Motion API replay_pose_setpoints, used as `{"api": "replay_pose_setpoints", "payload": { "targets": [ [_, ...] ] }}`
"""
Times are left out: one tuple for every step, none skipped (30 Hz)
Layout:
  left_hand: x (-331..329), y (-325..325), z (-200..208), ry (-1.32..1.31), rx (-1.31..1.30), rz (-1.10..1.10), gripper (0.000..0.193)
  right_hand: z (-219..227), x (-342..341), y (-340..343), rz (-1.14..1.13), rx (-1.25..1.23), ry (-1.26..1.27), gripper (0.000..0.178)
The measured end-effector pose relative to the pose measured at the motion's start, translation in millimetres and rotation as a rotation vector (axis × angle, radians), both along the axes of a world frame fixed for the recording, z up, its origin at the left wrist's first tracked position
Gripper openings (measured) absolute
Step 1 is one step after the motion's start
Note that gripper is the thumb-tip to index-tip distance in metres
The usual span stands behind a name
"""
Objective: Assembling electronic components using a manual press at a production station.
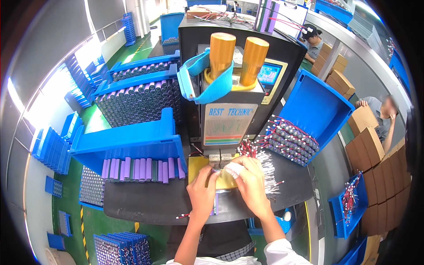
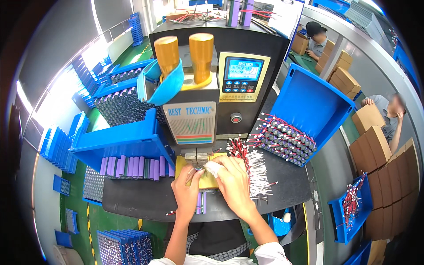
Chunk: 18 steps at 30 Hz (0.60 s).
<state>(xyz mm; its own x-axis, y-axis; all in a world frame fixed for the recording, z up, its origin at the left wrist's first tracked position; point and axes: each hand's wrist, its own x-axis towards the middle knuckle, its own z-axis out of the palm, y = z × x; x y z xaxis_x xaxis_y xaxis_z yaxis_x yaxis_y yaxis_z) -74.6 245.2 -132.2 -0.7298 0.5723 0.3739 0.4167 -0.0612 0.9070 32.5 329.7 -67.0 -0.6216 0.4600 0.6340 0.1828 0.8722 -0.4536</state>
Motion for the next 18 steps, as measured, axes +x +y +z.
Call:
{"api": "replay_pose_setpoints", "payload": {
  "targets": [
    [-0.5, 0.0, -1.6, 0.044, 0.012, 0.009, 0.023, -0.1, 0.2, -0.1, 0.000, -0.001, -0.006, 0.021],
    [-0.6, 0.1, -1.5, 0.044, 0.011, 0.009, 0.023, 0.2, -0.1, -0.2, -0.001, -0.001, -0.006, 0.021],
    [-0.4, 0.3, -0.4, 0.023, 0.013, 0.002, 0.022, 0.2, -0.1, -0.3, 0.000, -0.004, -0.006, 0.022],
    [0.0, 0.2, 0.2, 0.002, 0.014, -0.005, 0.021, 0.1, 0.1, -0.6, 0.001, -0.007, -0.005, 0.023],
    [0.4, -0.9, -0.3, 0.002, 0.013, -0.006, 0.021, -1.1, 0.7, -1.2, 0.000, -0.009, -0.006, 0.023],
    [0.6, -1.3, -0.2, 0.010, -0.004, -0.003, 0.022, -2.3, 1.4, -1.1, -0.003, -0.023, -0.015, 0.023],
    [0.8, -1.3, 0.2, 0.018, -0.020, 0.001, 0.022, -3.7, 2.1, -1.0, -0.006, -0.037, -0.025, 0.023],
    [1.2, -0.6, 1.1, 0.019, -0.018, -0.001, 0.022, -5.4, 2.1, -0.6, -0.008, -0.035, -0.024, 0.023],
    [1.6, 0.0, 2.0, -0.044, -0.014, -0.015, 0.022, -7.3, 1.6, -0.5, -0.041, 0.018, -0.020, 0.024],
    [2.3, -0.3, 2.4, -0.109, -0.011, -0.029, 0.023, -9.0, 1.6, -2.1, -0.075, 0.069, -0.018, 0.025],
    [2.3, -0.6, 3.7, -0.109, -0.011, -0.032, 0.023, -8.5, 1.9, -5.2, -0.078, 0.069, -0.018, 0.025],
    [1.6, -0.5, 6.3, -0.062, 0.003, -0.041, 0.023, -7.0, 2.4, -8.5, -0.135, 0.080, 0.016, 0.026],
    [1.4, -0.4, 9.7, -0.015, 0.018, -0.049, 0.023, -6.6, 3.9, -11.0, -0.192, 0.092, 0.051, 0.027],
    [2.5, -1.4, 15.7, -0.080, 0.008, -0.066, 0.021, -9.3, 7.3, -11.5, -0.204, 0.071, 0.046, 0.027],
    [1.7, -1.2, 13.6, -0.078, 0.011, -0.066, 0.021, -9.7, 9.6, -11.3, -0.203, 0.074, 0.047, 0.027],
    [0.4, -0.7, 8.8, -0.051, 0.008, -0.045, 0.023, -9.7, 11.6, -10.9, -0.197, 0.042, 0.043, 0.024],
    [-0.6, -0.6, 6.0, -0.023, 0.006, -0.024, 0.024, -9.7, 12.6, -10.6, -0.189, 0.011, 0.038, 0.022],
    [-0.1, 0.1, 5.6, -0.023, 0.009, -0.027, 0.024, -10.2, 14.0, -9.7, -0.192, 0.015, 0.039, 0.022]
  ]
}}
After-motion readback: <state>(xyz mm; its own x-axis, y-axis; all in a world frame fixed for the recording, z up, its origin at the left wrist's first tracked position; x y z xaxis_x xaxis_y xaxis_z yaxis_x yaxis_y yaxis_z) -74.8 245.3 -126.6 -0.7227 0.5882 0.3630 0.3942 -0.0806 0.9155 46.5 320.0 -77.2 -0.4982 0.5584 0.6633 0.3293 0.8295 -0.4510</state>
